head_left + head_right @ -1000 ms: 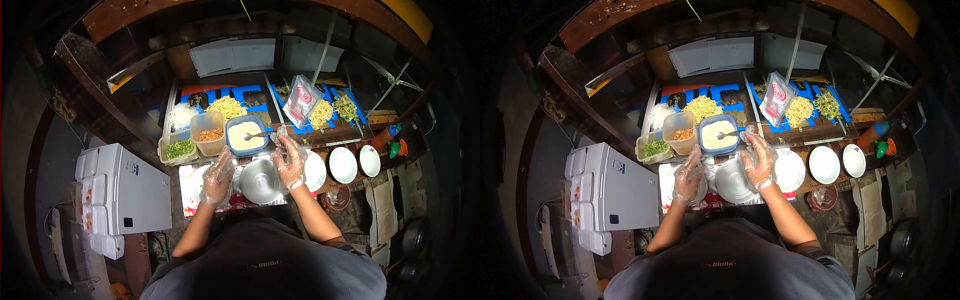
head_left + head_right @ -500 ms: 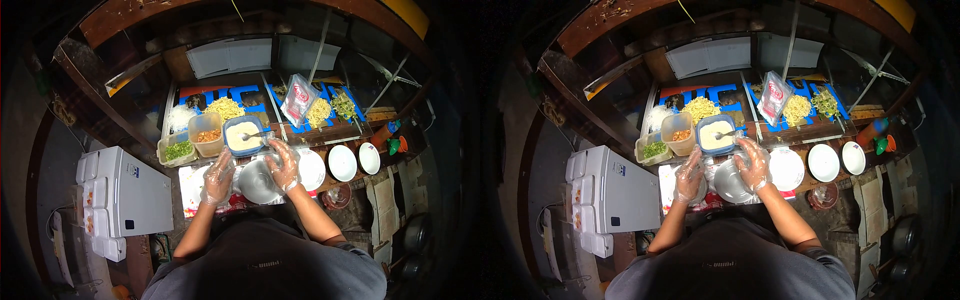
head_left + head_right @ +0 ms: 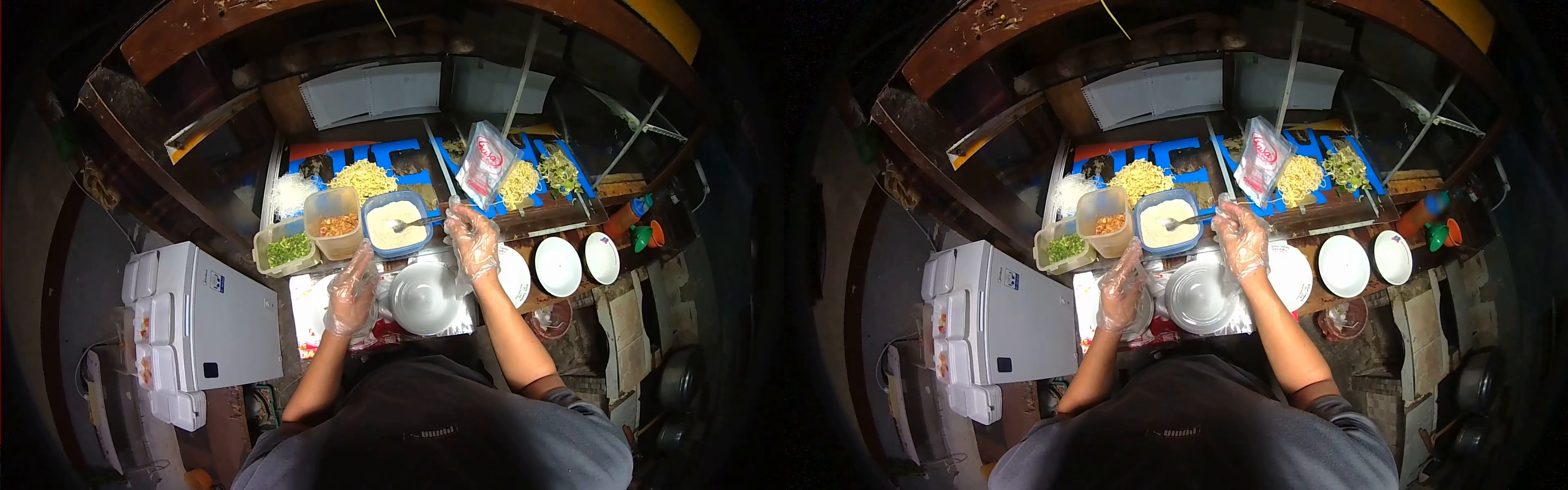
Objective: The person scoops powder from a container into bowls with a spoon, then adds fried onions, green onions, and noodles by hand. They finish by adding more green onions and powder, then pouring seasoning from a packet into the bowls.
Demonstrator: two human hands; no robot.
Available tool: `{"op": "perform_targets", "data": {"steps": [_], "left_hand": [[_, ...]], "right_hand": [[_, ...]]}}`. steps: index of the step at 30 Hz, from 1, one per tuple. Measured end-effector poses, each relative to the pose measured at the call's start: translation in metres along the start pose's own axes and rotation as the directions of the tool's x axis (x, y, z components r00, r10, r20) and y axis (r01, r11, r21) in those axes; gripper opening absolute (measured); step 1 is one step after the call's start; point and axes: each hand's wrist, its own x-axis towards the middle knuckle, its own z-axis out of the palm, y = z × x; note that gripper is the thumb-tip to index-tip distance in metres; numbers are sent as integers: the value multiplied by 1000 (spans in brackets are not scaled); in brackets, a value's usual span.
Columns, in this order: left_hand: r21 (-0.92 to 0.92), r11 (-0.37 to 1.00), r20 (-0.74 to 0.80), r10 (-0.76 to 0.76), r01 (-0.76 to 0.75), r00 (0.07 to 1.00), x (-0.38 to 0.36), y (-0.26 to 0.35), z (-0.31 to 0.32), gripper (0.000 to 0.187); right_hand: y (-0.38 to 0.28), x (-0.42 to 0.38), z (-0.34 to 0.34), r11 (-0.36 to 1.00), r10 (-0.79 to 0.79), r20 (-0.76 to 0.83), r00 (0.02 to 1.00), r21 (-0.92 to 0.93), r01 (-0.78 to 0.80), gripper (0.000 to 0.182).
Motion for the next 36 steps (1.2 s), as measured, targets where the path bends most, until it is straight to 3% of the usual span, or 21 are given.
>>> {"op": "perform_targets", "data": {"steps": [1, 2, 4, 5, 7, 8, 10, 11, 13, 16, 17, 19, 20, 22, 25, 29, 30, 32, 33, 36], "left_hand": [[1, 1000, -1, -3, 3, 1000, 1, 1, -1, 45], [7, 1000, 3, -3, 3, 1000, 1, 1, -2, 44], [13, 1000, 6, -10, 10, 1000, 1, 2, -3, 44], [10, 1000, 9, -9, 9, 1000, 1, 2, -3, 44], [8, 1000, 11, -12, 12, 1000, 1, 3, -2, 44], [5, 1000, 13, -18, 18, 1000, 1, 3, -2, 44], [3, 1000, 14, -27, 27, 1000, 0, 2, -2, 44], [10, 1000, 19, -22, 21, 1000, 0, -1, -2, 43], [19, 1000, 21, -17, 16, 1000, 0, -2, -3, 43], [13, 1000, 13, 0, 0, 1000, 0, -2, -5, 43], [-2, 1000, 18, -12, 12, 1000, 0, -1, -6, 43], [-13, 999, 13, -30, 30, 999, -2, 0, -8, 43], [-18, 1000, 4, -8, 9, 1000, -2, 0, -10, 43], [-16, 1000, -18, 7, -7, 1000, -4, -1, -12, 43], [-3, 1000, -15, -12, 12, 1000, -10, -3, -14, 43], [-5, 999, -16, -33, 33, 999, -16, 3, -22, 43], [-1, 999, -13, -40, 40, 999, -17, 6, -24, 44], [8, 998, -22, -61, 61, 998, -20, 13, -30, 44], [11, 997, -20, -79, 79, 997, -22, 15, -33, 43], [34, 992, -23, -118, 119, 993, -26, 18, -40, 41]], "right_hand": [[9, 4, 4, 989, 34, 2, 999, 141, -33, 28], [13, 7, 4, 989, 36, 6, 999, 141, -36, 28], [12, 12, 5, 994, -58, 4, 998, -88, 58, 21], [15, 13, 5, 995, -55, 7, 998, -89, 55, 21], [19, 16, 8, 996, -11, -4, 1000, 83, 11, 14], [21, 16, 9, 997, -6, -1, 1000, 83, 6, 14], [12, 16, 12, 973, -223, -58, 973, -68, 219, 13], [8, 16, 12, 974, -222, -55, 973, -67, 218, 13], [2, 17, 13, 877, -447, -4, 894, -201, 437, 12], [10, 22, 13, 813, -540, 37, 841, -236, 532, 12], [12, 23, 13, 812, -541, 45, 840, -231, 536, 12], [11, 23, 14, 899, -408, -33, 912, -188, 395, 12], [12, 24, 10, 891, -393, -39, 919, -265, 370, 13], [17, 23, 11, 946, -289, -72, 955, -175, 273, 14], [12, 22, 7, 949, -248, -30, 968, -209, 237, 18], [15, 21, -2, 941, -320, -124, 939, -160, 299, 26], [2, 17, -5, 911, -380, -148, 913, -230, 342, 30], [21, 22, -17, 940, -338, -207, 918, -122, 318, 36], [15, 20, -22, 940, -326, -227, 918, -181, 289, 38], [-3, 12, -21, 924, -383, -269, 884, -96, 371, 40]]}}
